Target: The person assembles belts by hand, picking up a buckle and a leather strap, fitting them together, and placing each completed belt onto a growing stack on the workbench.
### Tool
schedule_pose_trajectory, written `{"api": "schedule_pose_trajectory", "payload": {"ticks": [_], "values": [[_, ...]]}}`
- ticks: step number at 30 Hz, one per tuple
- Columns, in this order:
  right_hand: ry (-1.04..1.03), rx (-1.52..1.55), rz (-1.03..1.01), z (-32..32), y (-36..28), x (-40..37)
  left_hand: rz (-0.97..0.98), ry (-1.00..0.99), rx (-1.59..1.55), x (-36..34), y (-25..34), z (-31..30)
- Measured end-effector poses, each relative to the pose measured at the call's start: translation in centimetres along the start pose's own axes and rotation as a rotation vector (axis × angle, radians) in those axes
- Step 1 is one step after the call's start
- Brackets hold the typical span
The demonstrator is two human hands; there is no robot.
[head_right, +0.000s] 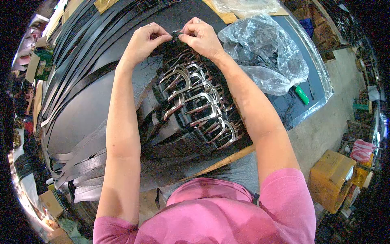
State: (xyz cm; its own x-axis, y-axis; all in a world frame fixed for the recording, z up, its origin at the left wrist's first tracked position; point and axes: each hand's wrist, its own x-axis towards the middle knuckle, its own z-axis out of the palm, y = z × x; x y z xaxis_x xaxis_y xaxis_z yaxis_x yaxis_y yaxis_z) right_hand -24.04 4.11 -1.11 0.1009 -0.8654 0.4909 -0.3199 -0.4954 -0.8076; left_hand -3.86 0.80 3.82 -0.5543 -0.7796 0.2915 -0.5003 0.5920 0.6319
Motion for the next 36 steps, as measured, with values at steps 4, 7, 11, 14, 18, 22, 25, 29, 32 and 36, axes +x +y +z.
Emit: {"api": "schedule_pose_trajectory", "payload": {"ticks": [4, 7, 11, 14, 18, 22, 25, 29, 32, 36], "values": [[-0.03, 0.006, 0.016, -0.2, -0.4, 0.0, -0.075, -0.025, -0.057, 0.0, 0.3, -0.3], [0.079, 0.162, 0.062, -0.2, 0.3, 0.1, 0.065, -0.029, 0.033, -0.3, 0.7, -0.9], [0.275, 0.282, 0.158, -0.5, 0.8, 0.4, 0.275, -0.009, 0.157, 0.0, -0.9, 0.2], [0.354, 0.201, 0.224, -0.5, 0.7, 0.2, 0.236, 0.027, 0.13, -0.2, -1.3, 0.0], [0.469, 0.644, 0.283, -0.6, 2.0, 1.0, 0.044, 0.205, -0.224, 0.8, -0.8, -0.4], [0.521, 0.917, 0.245, -0.9, 1.9, 1.4, -0.115, 0.166, -0.243, 2.2, -2.5, -0.8], [0.543, 1.008, 0.306, -1.2, 2.7, 1.6, -0.045, 0.075, -0.117, 3.0, -4.3, 1.1], [0.588, 1.021, 0.335, -1.4, 3.3, 1.9, -0.137, 0.058, -0.073, 4.5, -4.8, 1.5], [0.596, 0.964, 0.354, -1.1, 2.7, 2.2, -0.09, 0.261, 0.107, 6.5, -7.5, 1.4], [0.586, 0.839, 0.362, -0.7, 2.3, 2.4, -0.061, 0.375, 0.363, 9.2, -11.6, 1.6]]}}
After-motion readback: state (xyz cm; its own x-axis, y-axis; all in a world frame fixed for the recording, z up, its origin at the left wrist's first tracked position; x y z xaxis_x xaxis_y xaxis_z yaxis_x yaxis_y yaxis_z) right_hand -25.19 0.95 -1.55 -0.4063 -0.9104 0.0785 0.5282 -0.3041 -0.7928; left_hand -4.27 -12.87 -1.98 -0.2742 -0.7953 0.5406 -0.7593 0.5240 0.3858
